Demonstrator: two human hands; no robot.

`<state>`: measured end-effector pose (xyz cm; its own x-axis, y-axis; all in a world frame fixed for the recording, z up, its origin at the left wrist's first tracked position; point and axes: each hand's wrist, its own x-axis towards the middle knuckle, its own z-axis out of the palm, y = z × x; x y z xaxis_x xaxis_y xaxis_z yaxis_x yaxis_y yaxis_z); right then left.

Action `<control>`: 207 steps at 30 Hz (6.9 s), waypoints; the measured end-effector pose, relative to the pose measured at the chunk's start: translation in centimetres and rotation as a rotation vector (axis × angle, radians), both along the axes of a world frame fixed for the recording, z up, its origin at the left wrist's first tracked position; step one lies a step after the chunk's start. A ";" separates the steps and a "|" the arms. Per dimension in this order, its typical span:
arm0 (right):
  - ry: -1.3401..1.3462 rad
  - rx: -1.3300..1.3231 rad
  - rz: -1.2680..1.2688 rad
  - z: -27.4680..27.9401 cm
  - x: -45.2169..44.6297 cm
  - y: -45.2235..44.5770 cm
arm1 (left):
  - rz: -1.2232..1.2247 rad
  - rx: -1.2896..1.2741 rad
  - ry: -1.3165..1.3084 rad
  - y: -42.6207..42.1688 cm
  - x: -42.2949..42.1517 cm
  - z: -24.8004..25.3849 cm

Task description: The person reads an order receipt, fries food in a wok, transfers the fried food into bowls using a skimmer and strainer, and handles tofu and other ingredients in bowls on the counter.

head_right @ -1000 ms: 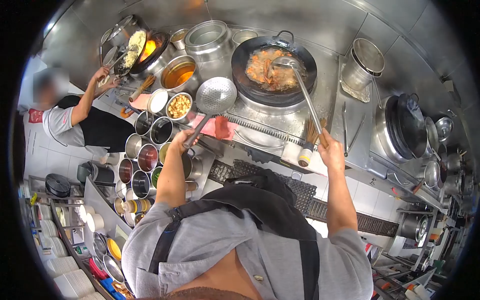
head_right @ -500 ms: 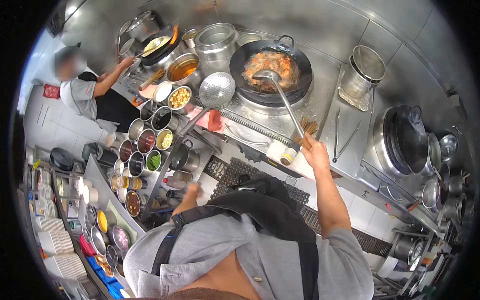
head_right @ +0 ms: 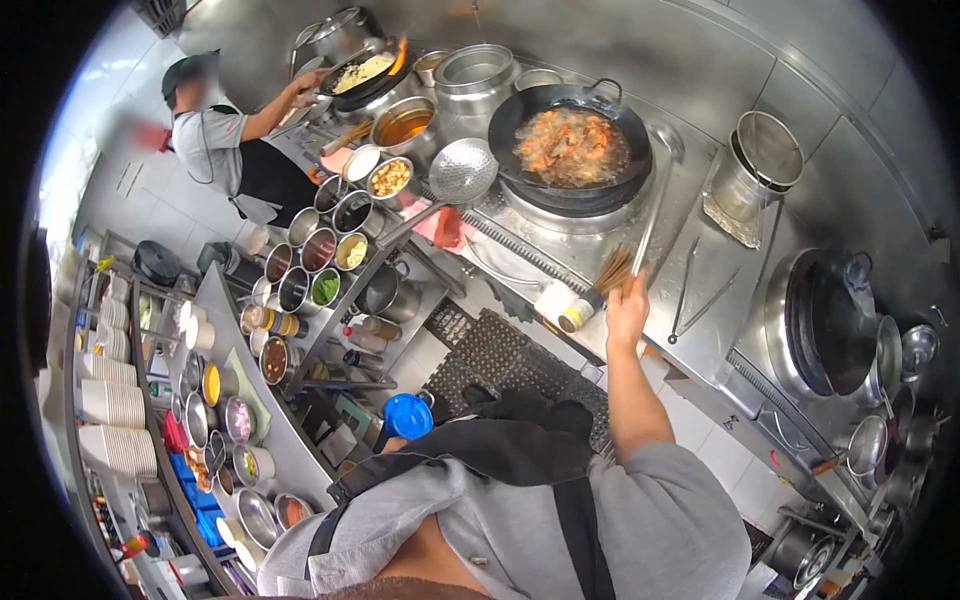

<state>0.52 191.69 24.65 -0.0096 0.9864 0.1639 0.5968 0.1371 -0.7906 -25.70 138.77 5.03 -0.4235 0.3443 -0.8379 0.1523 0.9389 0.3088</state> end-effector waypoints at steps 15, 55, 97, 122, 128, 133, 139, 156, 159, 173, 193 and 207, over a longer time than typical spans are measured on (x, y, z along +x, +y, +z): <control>-0.517 -0.069 0.213 -9.0 5.1 -9.4 | 0.288 0.066 -0.060 3.8 2.1 2.4; -1.034 -0.193 1.150 -18.4 46.2 -9.6 | 0.979 0.340 -0.393 2.3 33.2 2.1; 0.950 -1.579 2.066 32.1 20.5 -37.5 | 0.675 -0.331 1.288 -17.4 41.6 11.1; -1.210 0.091 1.695 -16.8 22.6 -11.5 | 0.734 -0.330 1.173 -17.8 42.3 12.8; -0.794 0.078 1.832 -10.8 12.6 -23.3 | 0.766 -0.317 1.126 -17.9 42.3 13.2; -0.570 0.026 1.873 -10.5 8.3 -29.3 | 0.759 -0.313 1.128 -17.9 42.2 13.3; -0.636 -0.076 1.905 -8.9 11.5 -29.5 | 0.755 -0.294 1.183 -17.9 42.2 13.1; -0.961 0.001 1.517 -11.0 20.2 -16.7 | 0.725 -0.334 1.183 -17.9 42.1 12.6; -0.931 0.016 1.618 -12.6 19.0 -17.9 | 0.726 -0.338 1.189 -17.9 42.1 12.3; -0.848 -0.043 1.674 -10.7 16.6 -18.7 | 0.750 -0.340 1.146 -17.8 42.1 12.6; -0.882 -0.104 1.588 -13.2 18.2 -18.0 | 0.751 -0.343 1.099 -17.9 42.0 12.7; -0.862 0.022 1.584 -12.4 19.4 -17.3 | 0.732 -0.332 1.178 -17.9 42.1 12.4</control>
